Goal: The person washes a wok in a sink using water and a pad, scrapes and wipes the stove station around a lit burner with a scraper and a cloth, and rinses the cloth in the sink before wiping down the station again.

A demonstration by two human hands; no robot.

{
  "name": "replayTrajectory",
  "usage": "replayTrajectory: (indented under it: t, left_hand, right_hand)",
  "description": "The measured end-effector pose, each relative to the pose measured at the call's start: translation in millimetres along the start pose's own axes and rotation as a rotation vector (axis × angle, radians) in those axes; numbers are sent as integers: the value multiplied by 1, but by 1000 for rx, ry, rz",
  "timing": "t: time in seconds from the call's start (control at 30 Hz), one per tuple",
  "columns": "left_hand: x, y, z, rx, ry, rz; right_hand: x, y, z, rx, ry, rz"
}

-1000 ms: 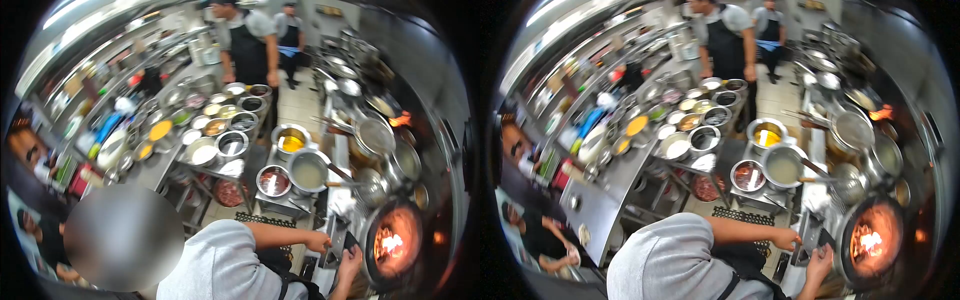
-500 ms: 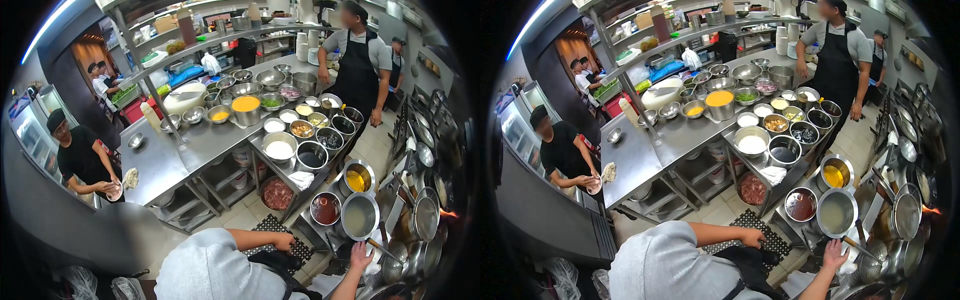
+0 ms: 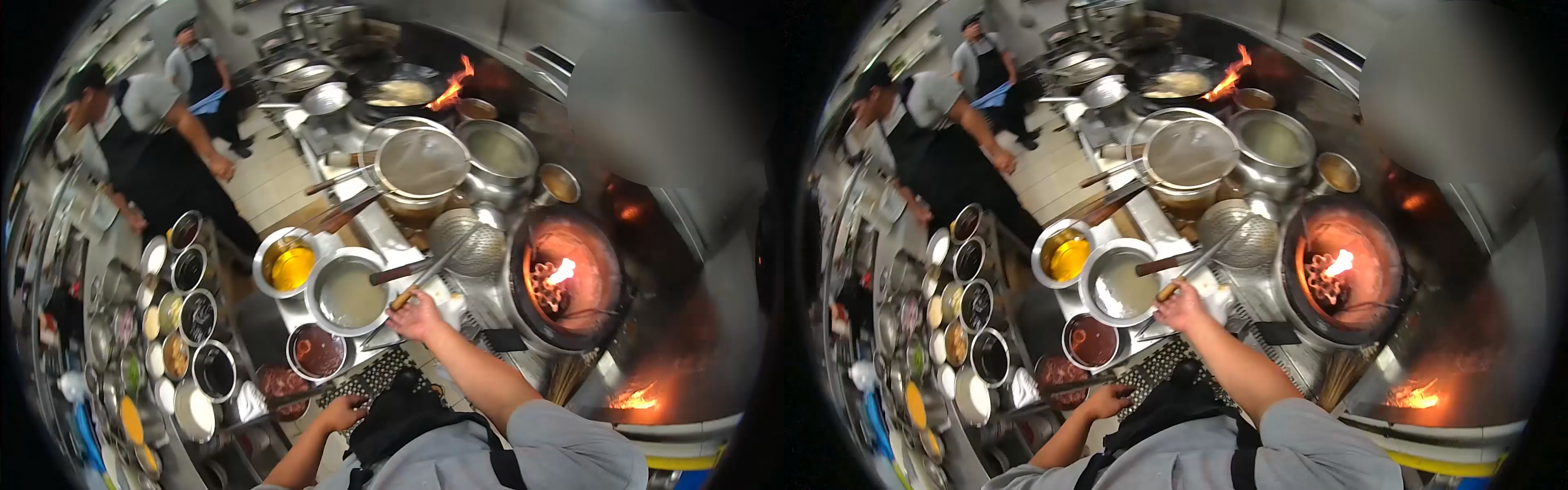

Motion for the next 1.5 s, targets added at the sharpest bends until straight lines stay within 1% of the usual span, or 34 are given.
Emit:
replayTrajectory:
  t: [0.03, 0.07, 0.1, 0.17, 0.2, 0.23, 0.3, 0.33, 0.37, 0.43, 0.5, 0.53, 0.57, 0.63, 0.67, 0.73, 0.77, 0.83, 0.9, 0.93, 0.97, 1.03, 1.13, 1.17, 1.23, 1.37, 1.43, 1.5]
  left_hand:
    - [-4, -1, -2, 34, -72, 28]
    - [1, -9, -6, 75, -139, 65]
    - [-3, -12, -11, 102, -122, 54]
    - [-2, -15, -22, 151, -69, -36]
    - [3, -14, -27, 167, -81, -10]
    - [8, -15, -29, 184, -65, -20]
    - [-8, -30, -31, 200, -128, -18]
    - [-10, -33, -33, 204, -113, 65]
    - [9, -27, -40, 226, -111, 117]
    - [11, -32, -50, 263, -105, 120]
    - [-7, -43, -58, 285, -94, 114]
    - [-14, -47, -64, 290, -89, 115]
    - [-15, -49, -70, 301, -76, 108]
    - [-18, -53, -83, 277, -84, 137]
    - [-33, -58, -82, 259, -82, 167]
    - [-44, -62, -86, 238, -67, 187]
    - [-49, -64, -88, 213, -56, 211]
    - [-58, -67, -91, 196, -13, 233]
    - [-61, -71, -93, 175, -16, 188]
    - [-62, -72, -94, 179, -3, 222]
    - [-63, -71, -94, 185, -1, 217]
    - [-63, -70, -92, 186, -32, 236]
    - [-67, -63, -90, 212, -13, 224]
    - [-64, -59, -92, 219, 2, 224]
    - [-56, -47, -96, 246, 9, 252]
    - [-77, -35, -92, 267, 129, 145]
    - [-88, -29, -86, 313, 100, 206]
    - [-101, -22, -80, 320, 115, 175]
  right_hand:
    - [2, 3, 10, -73, 13, -17]
    - [4, 4, 3, -13, -13, 30]
    - [12, 9, 15, -47, -35, -21]
    - [43, 7, 41, -313, -436, -37]
    - [54, -1, 46, -430, -620, 4]
    - [54, -13, 53, -442, -631, -16]
    - [54, -28, 90, -326, -756, 52]
    - [51, -28, 116, -301, -706, 36]
    - [50, -30, 135, -280, -650, 20]
    - [99, -46, 136, -182, -770, 189]
    - [181, -57, 139, -538, -915, 417]
    - [231, -67, 134, -826, -1575, 685]
    - [259, -58, 140, -862, -1835, 831]
    - [308, -39, 126, -1015, -1790, 1041]
    - [319, -24, 131, -1024, -1790, 1035]
    - [329, 0, 129, -963, -1291, 990]
    - [334, 12, 130, -967, -1293, 978]
    - [334, 24, 121, -671, -940, 947]
    - [330, 31, 129, -256, -715, 407]
    - [324, 32, 142, -122, -472, 220]
    - [323, 30, 149, -39, -426, 119]
    - [317, 22, 163, 21, -432, 31]
    - [305, 12, 193, 64, -395, -22]
    - [301, 5, 203, 56, -398, -35]
    - [289, -6, 220, 130, -352, -56]
    - [254, -34, 250, 203, -297, -114]
    - [229, -48, 269, 154, -301, -115]
    - [203, -65, 284, 221, -284, -43]
Point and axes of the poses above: each hand's wrist, its own z-axis away from the middle knuckle, its own y-axis out of the palm, x = y × z, the point moved 4 cm from there along -z, towards the middle knuckle, and after that the axes turned 15 degrees about -x, right-handed, at the moved point
